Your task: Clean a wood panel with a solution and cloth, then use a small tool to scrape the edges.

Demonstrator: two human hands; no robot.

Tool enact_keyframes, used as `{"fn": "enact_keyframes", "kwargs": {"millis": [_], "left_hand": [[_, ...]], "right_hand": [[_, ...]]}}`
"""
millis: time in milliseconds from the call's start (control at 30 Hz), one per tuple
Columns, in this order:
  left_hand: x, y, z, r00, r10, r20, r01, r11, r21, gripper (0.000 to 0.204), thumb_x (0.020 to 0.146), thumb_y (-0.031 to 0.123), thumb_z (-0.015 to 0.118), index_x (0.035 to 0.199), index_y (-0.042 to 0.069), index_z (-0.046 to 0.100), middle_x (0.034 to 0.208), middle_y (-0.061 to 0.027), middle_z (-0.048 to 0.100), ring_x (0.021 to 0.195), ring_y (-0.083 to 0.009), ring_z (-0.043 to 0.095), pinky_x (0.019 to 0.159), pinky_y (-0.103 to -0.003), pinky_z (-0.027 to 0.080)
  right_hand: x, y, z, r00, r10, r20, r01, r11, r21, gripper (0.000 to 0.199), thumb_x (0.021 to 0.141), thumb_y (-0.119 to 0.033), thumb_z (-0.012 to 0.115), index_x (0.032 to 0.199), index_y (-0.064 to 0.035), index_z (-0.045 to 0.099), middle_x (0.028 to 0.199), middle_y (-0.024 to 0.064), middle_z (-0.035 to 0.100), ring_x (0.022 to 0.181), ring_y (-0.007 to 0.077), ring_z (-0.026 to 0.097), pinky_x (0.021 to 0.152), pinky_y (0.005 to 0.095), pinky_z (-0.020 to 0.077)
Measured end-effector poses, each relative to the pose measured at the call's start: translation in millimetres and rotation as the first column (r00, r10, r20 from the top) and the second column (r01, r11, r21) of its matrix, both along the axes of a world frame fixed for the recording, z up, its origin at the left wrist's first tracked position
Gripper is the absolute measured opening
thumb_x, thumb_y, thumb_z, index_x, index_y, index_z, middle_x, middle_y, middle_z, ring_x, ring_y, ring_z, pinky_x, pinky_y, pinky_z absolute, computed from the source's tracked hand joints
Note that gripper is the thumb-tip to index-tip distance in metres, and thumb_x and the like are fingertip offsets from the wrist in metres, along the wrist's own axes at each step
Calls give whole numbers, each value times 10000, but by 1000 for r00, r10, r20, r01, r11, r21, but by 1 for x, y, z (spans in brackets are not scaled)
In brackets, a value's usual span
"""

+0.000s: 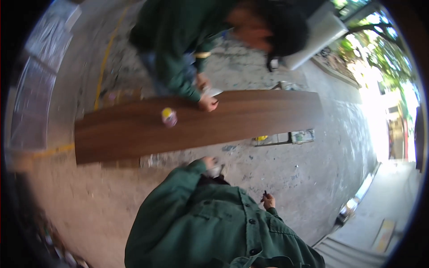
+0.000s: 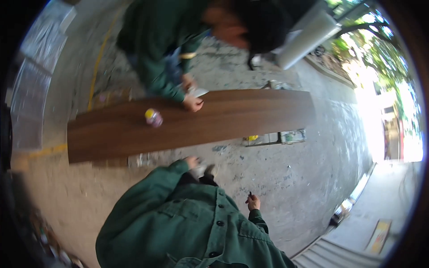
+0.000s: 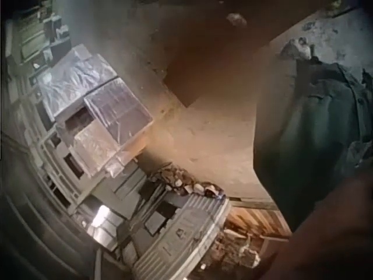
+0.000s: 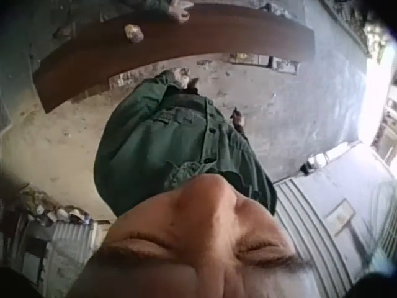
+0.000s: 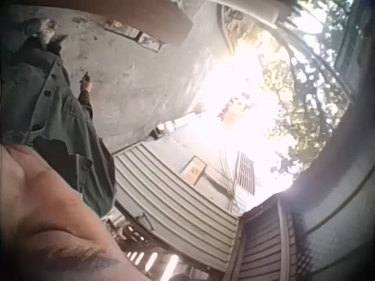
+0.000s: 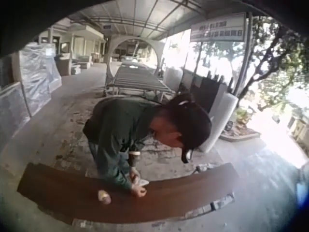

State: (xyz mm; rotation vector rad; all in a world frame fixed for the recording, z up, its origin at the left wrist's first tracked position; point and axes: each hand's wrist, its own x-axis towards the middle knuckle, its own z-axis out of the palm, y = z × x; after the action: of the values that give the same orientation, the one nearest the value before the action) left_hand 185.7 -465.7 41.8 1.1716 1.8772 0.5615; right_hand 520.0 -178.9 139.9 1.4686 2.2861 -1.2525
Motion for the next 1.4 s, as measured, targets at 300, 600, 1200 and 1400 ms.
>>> {"fn": "enact_keyframes", "kwargs": {"millis": [300,600,1200,1400], "left_hand": [[-27,-187,-14,871,487,-68,-474,868,146,152,834,57,409,730,12,512,773,-131,592,724,-285,572,644,-390,472],[-36,-73,45,825,554,-117,-536,831,151,172,756,250,550,775,80,570,764,-138,614,743,-299,597,642,-400,477],[32,-20,31,551,771,-318,-826,451,-339,762,528,690,682,807,-19,649,843,-211,641,832,-325,625,703,-437,486],[38,4,86,540,760,-363,-825,393,-405,934,484,752,667,893,-87,630,933,-231,634,905,-303,622,755,-401,485]], "right_hand": [[-38,3,-3,965,-262,17,262,958,-118,219,842,-239,510,862,-34,584,680,128,615,598,235,612,546,372,471],[-67,31,-38,965,149,217,-115,980,-162,319,752,-348,604,1002,-162,666,1010,104,641,938,299,596,818,395,475],[20,93,-131,943,-265,200,284,956,-73,200,754,-216,655,849,-45,696,697,79,658,625,178,634,585,315,501],[13,81,-95,924,-151,351,243,941,-234,316,678,-301,736,865,-50,703,751,79,677,707,187,647,665,323,505]]}}
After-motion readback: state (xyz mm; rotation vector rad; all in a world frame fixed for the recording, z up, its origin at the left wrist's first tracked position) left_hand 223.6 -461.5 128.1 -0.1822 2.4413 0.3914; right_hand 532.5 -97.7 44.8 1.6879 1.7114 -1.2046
